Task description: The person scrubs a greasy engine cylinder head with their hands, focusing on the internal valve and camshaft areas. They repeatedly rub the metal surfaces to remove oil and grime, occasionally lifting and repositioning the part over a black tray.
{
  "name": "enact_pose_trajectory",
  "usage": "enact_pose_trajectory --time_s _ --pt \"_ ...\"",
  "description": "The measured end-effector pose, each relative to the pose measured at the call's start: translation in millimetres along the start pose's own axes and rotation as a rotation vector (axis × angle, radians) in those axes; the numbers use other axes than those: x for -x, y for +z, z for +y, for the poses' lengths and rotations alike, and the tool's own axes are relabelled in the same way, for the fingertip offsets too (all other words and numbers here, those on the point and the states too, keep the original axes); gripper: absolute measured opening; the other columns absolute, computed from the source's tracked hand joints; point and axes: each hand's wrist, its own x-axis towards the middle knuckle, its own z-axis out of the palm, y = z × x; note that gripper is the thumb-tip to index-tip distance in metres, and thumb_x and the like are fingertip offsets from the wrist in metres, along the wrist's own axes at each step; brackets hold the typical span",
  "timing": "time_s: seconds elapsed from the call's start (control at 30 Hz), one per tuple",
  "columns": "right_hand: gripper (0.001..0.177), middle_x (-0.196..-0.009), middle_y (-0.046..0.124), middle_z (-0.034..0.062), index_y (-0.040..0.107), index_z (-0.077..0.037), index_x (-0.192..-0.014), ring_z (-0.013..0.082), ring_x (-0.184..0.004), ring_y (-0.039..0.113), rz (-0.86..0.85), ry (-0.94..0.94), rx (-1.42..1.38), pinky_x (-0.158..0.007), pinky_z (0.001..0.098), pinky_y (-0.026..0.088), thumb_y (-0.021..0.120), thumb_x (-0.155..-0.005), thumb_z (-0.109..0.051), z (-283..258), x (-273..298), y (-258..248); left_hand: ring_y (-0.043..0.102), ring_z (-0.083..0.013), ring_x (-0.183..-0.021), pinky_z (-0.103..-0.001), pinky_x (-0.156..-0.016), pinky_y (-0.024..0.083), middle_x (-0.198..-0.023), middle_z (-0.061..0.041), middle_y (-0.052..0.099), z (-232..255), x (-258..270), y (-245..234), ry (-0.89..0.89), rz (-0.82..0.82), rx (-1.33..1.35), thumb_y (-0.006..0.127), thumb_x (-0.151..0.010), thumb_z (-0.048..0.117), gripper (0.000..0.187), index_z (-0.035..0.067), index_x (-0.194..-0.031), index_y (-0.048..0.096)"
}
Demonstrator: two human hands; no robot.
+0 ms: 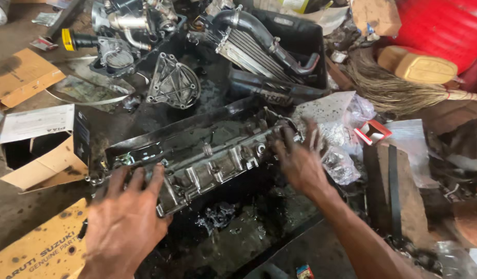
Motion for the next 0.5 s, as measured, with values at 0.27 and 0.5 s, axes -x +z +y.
enact_pose_trajectory --time_s 0.27,0.5 --pt "0.064 -0.160 0.033 0.0114 0.047 -0.015 -0.150 0.0388 -0.152 0.011 -0.178 -0.006 0.229 -0.115 0.0686 0.003 0.039 -0.102 -0.056 7 2 -6 0.052 -0.0335 -0.133 -0.050 -0.095 0.053 -0.126 -0.006 0.067 4 15 0 -0.023 0.132 0.149 0.087 -0.060 0.038 0.087 0.016 -0.139 0.058" --pt "0.059 -0.157 0.047 0.0075 0.061 -0.012 -0.136 0.0397 -0.148 0.026 -0.203 0.007 0.269 -0.119 0.0639 0.013 0.044 -0.099 -0.054 18 -21 -1 0.051 -0.0341 -0.127 -0.048 -0.094 0.053 -0.133 -0.012 0.060 5 14 8 0.006 0.108 0.170 0.087 -0.058 0.038 0.099 0.013 -0.148 0.053"
